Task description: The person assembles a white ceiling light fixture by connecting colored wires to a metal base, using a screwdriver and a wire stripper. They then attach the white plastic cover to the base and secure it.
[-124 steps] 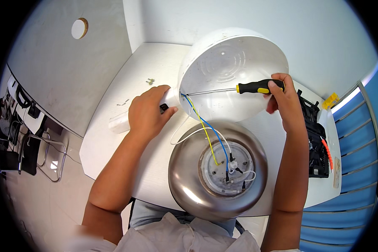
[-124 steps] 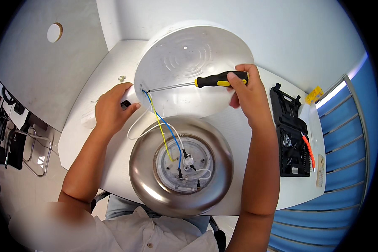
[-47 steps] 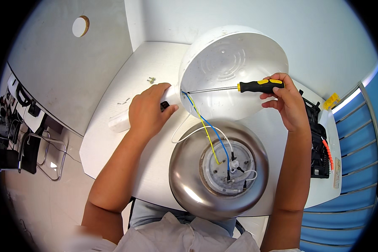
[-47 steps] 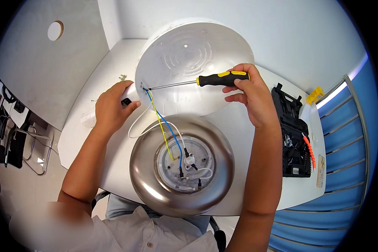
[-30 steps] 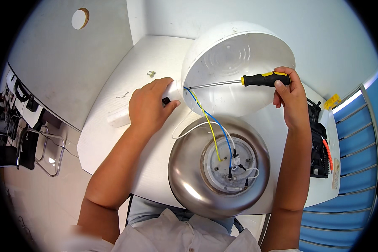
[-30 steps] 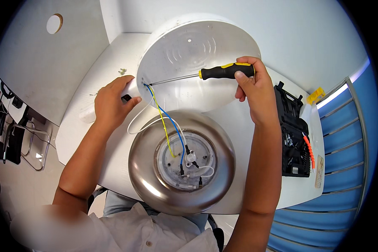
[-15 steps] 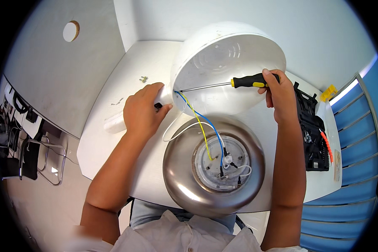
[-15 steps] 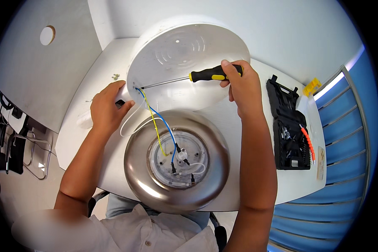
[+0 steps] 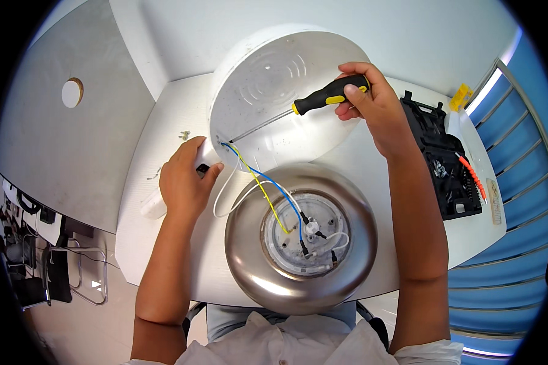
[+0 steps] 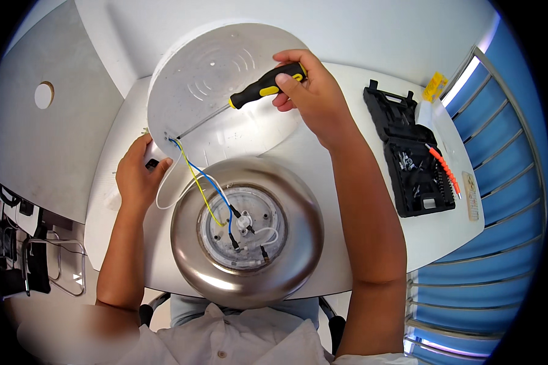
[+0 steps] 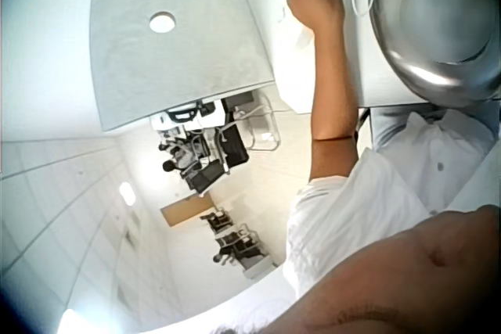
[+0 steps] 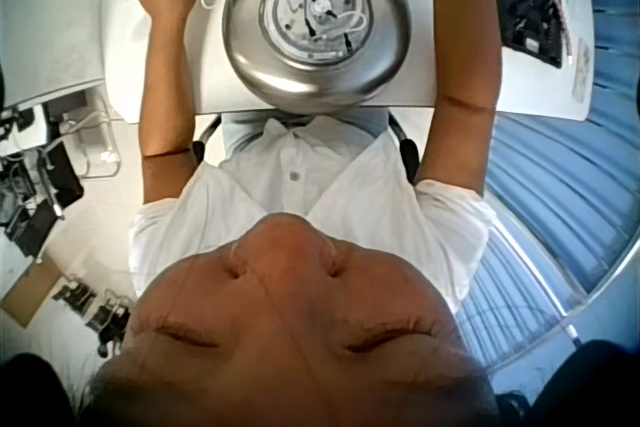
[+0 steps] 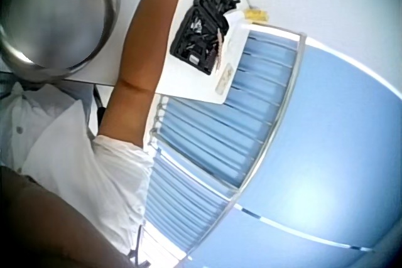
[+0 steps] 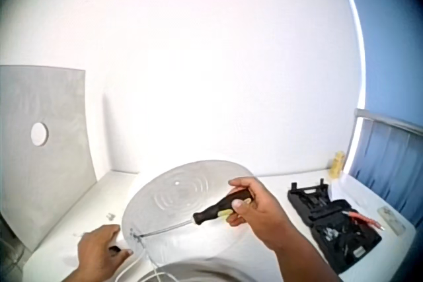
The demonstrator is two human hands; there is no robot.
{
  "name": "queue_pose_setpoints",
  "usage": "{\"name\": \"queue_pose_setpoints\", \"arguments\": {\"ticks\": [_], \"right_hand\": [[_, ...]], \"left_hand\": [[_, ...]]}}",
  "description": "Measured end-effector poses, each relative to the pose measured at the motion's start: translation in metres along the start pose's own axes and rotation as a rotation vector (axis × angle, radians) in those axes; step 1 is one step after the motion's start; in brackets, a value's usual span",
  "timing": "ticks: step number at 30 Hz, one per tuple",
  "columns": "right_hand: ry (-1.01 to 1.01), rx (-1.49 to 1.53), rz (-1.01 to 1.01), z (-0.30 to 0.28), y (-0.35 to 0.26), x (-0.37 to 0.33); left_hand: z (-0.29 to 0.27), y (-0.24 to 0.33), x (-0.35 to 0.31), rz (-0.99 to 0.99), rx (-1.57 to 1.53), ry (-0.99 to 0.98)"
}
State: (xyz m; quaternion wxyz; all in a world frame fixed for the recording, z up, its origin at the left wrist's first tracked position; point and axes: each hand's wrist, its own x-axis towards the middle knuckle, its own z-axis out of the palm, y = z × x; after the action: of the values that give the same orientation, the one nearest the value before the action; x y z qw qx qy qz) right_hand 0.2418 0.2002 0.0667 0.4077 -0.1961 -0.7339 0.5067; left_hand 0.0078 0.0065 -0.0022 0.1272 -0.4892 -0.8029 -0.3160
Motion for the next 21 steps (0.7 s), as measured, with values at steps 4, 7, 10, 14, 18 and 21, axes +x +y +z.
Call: {"name": "queue_pose_setpoints", "arguments": {"ticks": [4,7,10,14,18,21], "right_hand": [[0.023,-0.008,0.023,0.001,0.004,0.0],[0.078,-0.014,0.052,0.0,0.009,0.001],[0.119,-0.096,0.085,0.001,0.007,0.001],[0.136,-0.115,0.136,0.003,0.002,0.0],[0.082,-0.056,0.136,0.003,-0.001,0.001],[-0.012,0.069,0.14,-0.002,0.0,0.001]], "left_hand": [[0.001,-0.004,-0.002,0.002,-0.026,0.014],[0.003,-0.002,-0.002,0.001,-0.033,0.011],[0.001,0.0,-0.002,0.022,-0.018,0.021],[0.003,-0.001,-0.003,0.024,-0.025,0.021],[0.003,-0.002,-0.003,0.018,-0.025,0.027],[0.002,0.001,-0.002,0.015,-0.031,0.019]]}}
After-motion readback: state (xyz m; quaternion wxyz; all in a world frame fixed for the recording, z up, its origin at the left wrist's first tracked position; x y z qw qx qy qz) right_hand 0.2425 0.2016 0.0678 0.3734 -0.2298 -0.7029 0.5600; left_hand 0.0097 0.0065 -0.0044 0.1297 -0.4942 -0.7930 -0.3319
